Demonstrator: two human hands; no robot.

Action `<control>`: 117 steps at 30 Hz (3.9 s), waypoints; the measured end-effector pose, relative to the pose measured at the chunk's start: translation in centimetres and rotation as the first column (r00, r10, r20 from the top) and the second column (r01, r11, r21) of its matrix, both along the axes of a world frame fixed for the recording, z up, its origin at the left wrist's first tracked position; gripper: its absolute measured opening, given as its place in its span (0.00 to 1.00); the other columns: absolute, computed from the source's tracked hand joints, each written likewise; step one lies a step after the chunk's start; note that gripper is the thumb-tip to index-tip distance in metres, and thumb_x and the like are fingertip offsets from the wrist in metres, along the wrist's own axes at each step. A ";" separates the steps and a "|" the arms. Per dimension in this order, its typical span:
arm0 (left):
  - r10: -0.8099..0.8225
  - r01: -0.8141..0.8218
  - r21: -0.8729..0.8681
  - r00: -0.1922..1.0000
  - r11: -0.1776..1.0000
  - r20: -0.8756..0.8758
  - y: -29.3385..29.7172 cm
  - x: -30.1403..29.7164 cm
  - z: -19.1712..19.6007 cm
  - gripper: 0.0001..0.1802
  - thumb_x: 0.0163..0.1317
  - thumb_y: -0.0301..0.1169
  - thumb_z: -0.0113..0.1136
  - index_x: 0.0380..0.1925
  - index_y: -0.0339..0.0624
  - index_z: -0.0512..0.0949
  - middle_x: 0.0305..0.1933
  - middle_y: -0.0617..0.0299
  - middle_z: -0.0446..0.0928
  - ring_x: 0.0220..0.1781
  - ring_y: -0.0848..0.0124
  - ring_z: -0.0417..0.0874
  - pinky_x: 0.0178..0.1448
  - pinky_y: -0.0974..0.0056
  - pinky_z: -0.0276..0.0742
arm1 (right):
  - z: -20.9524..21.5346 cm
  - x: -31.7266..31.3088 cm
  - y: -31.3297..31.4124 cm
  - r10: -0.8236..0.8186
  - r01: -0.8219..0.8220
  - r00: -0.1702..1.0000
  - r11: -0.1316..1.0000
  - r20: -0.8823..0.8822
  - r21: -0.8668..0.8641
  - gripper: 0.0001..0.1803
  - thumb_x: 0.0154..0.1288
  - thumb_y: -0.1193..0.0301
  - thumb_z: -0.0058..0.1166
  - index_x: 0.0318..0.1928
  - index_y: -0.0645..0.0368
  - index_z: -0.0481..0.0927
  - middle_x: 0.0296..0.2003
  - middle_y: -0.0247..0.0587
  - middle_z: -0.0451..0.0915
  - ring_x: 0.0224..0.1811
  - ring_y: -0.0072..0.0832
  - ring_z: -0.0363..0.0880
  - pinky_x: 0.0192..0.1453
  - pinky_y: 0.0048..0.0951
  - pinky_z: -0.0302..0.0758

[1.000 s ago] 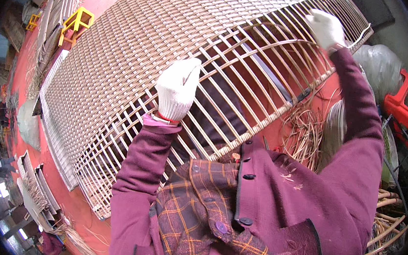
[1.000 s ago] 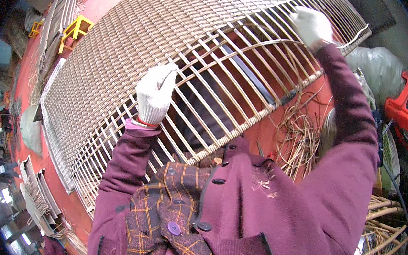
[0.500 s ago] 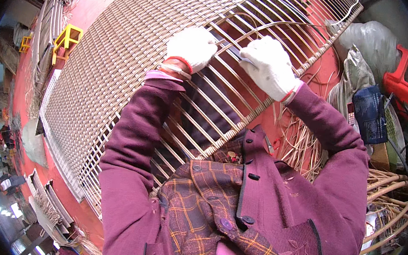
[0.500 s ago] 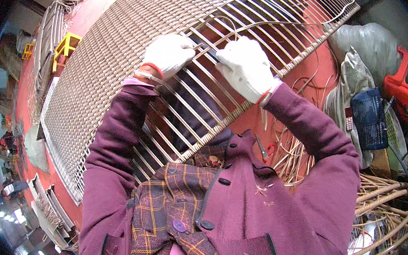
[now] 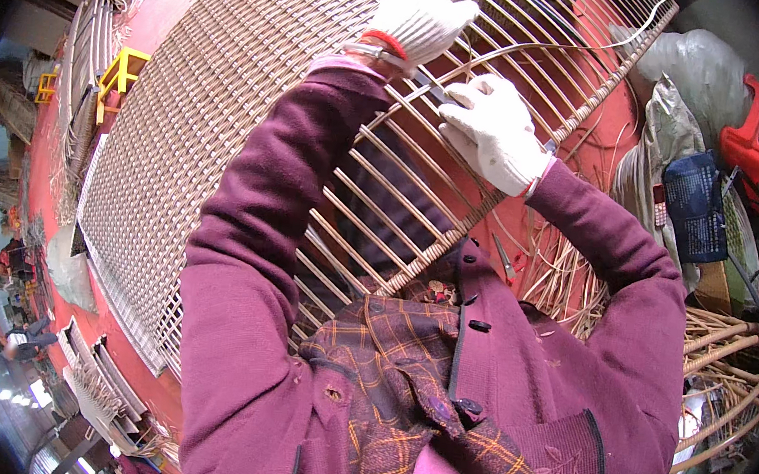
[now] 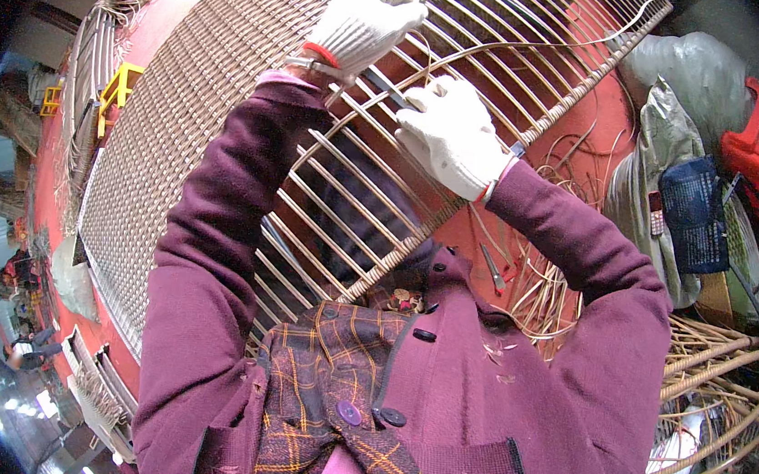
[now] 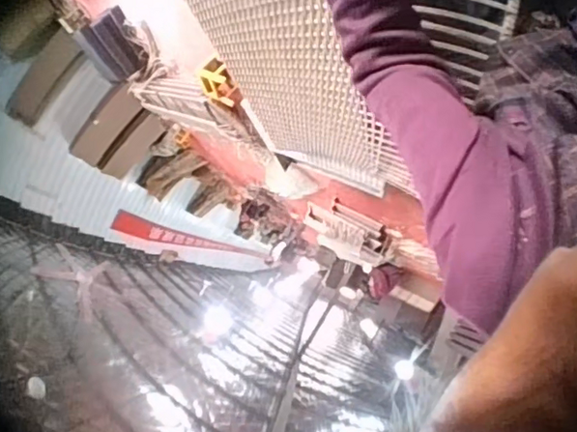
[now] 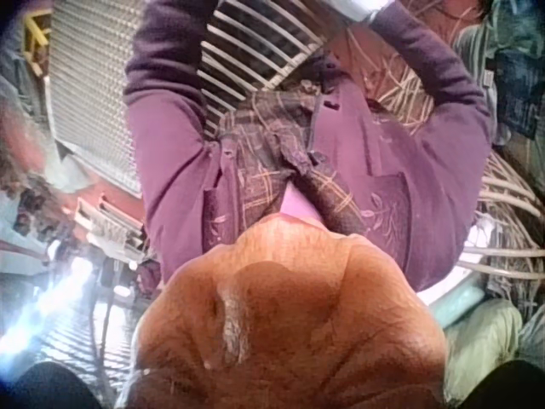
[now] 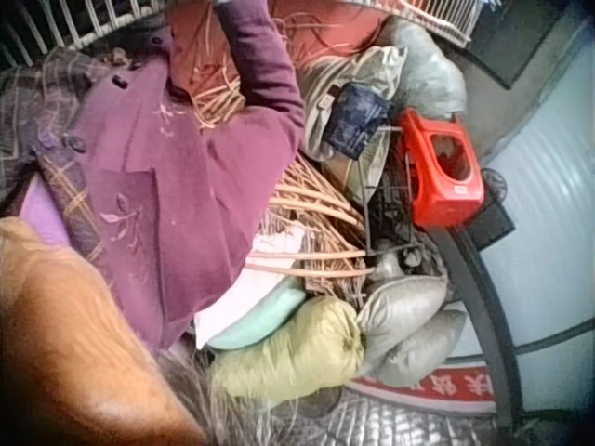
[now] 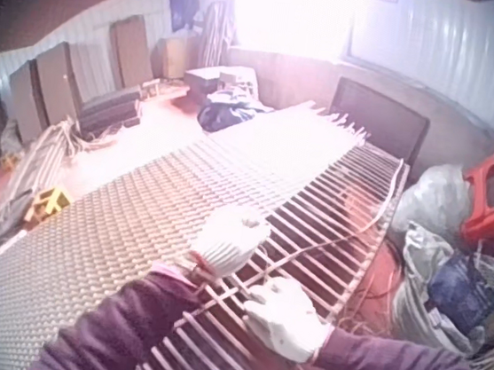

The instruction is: The person weaves a flat wicker basket by hand, threading flexible reeds through a rigid frame and tightening the weave. They repeatedly adjust the basket's position and tuck in loose ends to maintain a tight pattern.

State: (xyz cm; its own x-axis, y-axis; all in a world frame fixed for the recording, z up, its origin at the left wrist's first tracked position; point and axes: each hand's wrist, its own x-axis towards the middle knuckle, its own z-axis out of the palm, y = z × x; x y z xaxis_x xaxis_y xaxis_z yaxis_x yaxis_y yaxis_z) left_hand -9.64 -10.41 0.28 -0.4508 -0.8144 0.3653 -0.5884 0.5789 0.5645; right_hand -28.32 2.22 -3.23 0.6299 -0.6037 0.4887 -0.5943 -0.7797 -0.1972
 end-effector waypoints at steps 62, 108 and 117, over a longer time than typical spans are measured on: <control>0.025 -0.091 0.093 0.835 0.991 0.550 -0.6 3.4 -13.2 0.16 0.51 0.47 0.75 0.34 0.51 0.94 0.35 0.53 0.91 0.39 0.54 0.93 0.47 0.50 0.86 | 2.0 5.7 -11.2 0.083 -0.044 0.995 0.850 -0.052 0.525 0.07 0.72 0.78 0.54 0.41 0.66 0.85 0.31 0.52 0.82 0.33 0.40 0.83 0.42 0.39 0.76; -0.067 0.101 -0.230 0.986 0.968 0.151 23.8 -3.1 -4.2 0.05 0.59 0.37 0.63 0.26 0.54 0.84 0.29 0.61 0.78 0.37 0.56 0.82 0.62 0.40 0.67 | 4.5 4.0 -8.8 0.433 -0.424 0.831 0.899 -0.349 0.107 0.11 0.58 0.74 0.68 0.28 0.56 0.76 0.28 0.45 0.76 0.38 0.48 0.77 0.46 0.47 0.72; -0.111 0.103 -0.285 0.994 0.953 -0.013 23.5 -1.8 -3.2 0.06 0.60 0.37 0.62 0.26 0.54 0.81 0.24 0.61 0.75 0.33 0.56 0.76 0.52 0.47 0.67 | 9.6 -26.8 -29.7 -0.590 0.551 0.558 0.789 -0.584 -0.270 0.15 0.86 0.66 0.47 0.60 0.60 0.81 0.50 0.43 0.88 0.53 0.41 0.87 0.61 0.37 0.81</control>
